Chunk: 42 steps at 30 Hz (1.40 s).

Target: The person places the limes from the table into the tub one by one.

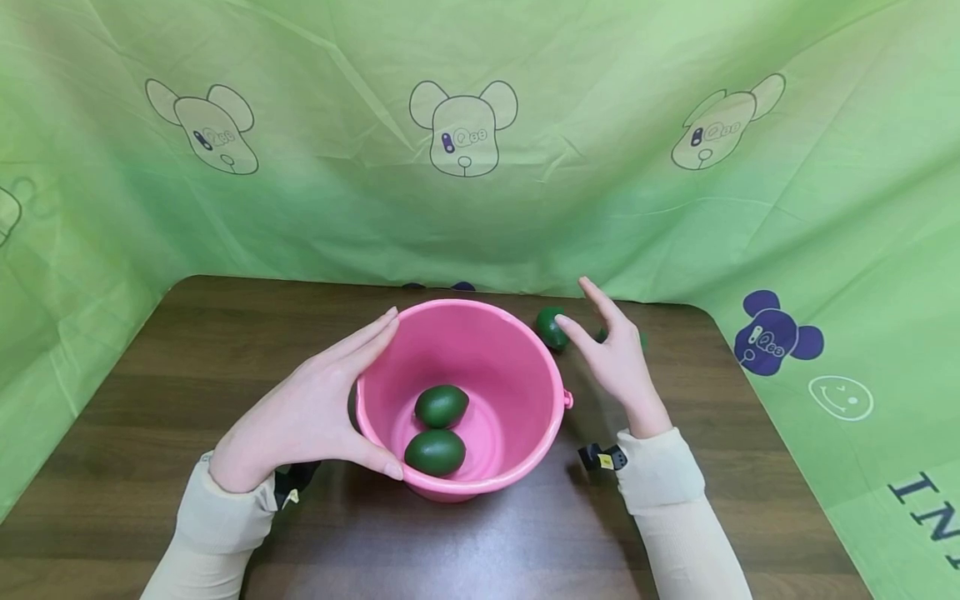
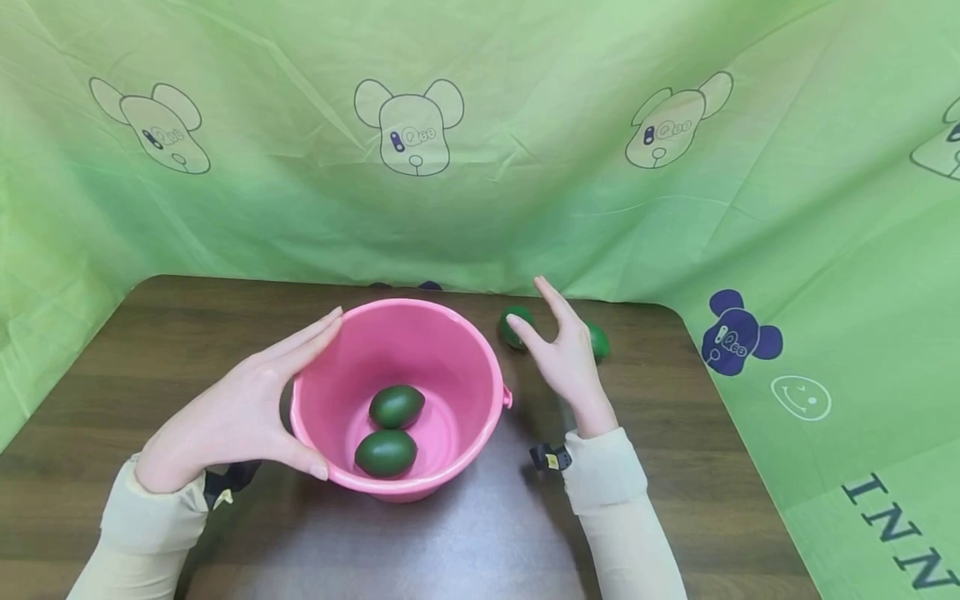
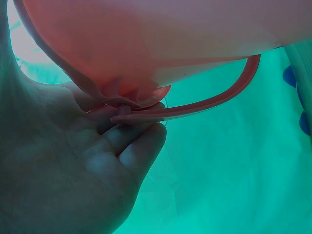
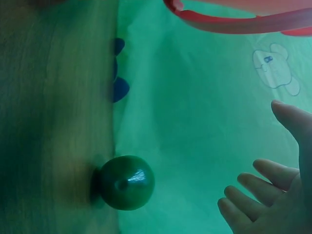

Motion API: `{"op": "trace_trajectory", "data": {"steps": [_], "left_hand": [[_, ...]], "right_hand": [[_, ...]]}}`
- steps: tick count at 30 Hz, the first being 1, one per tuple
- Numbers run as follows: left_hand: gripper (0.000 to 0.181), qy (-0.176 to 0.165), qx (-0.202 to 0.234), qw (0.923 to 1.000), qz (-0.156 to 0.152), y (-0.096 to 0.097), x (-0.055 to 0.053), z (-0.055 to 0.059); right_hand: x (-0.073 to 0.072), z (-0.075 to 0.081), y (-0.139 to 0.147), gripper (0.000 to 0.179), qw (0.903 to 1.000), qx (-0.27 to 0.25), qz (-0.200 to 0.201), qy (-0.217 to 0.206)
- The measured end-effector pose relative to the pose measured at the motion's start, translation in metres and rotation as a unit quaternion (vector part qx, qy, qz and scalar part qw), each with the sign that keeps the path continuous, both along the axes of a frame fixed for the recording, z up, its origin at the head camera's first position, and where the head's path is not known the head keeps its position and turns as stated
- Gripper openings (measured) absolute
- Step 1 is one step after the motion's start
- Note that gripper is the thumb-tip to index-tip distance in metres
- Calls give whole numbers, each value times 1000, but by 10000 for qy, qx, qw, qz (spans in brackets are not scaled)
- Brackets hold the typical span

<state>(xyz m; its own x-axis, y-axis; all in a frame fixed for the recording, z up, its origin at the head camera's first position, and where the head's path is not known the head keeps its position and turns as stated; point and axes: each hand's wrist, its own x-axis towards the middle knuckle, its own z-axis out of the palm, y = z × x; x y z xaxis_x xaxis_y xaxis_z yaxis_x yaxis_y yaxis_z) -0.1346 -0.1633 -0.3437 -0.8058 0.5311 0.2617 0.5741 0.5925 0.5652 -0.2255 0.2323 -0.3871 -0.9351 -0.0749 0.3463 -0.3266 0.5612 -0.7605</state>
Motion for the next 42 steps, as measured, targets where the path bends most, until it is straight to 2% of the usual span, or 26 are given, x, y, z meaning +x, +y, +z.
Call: {"op": "trace_trajectory", "data": {"steps": [10, 23, 42], "left_hand": [[142, -15, 33, 10000, -21, 0, 0, 0], [141, -16, 35, 10000, -35, 0, 0, 0], [141, -16, 7, 10000, -5, 0, 1, 0]], "right_hand": [[-12, -12, 3, 71, 9989, 291, -107, -350], [-24, -25, 7, 77, 9965, 400, -184, -715], [-41, -45, 10, 87, 9899, 698, -45, -1232]]}}
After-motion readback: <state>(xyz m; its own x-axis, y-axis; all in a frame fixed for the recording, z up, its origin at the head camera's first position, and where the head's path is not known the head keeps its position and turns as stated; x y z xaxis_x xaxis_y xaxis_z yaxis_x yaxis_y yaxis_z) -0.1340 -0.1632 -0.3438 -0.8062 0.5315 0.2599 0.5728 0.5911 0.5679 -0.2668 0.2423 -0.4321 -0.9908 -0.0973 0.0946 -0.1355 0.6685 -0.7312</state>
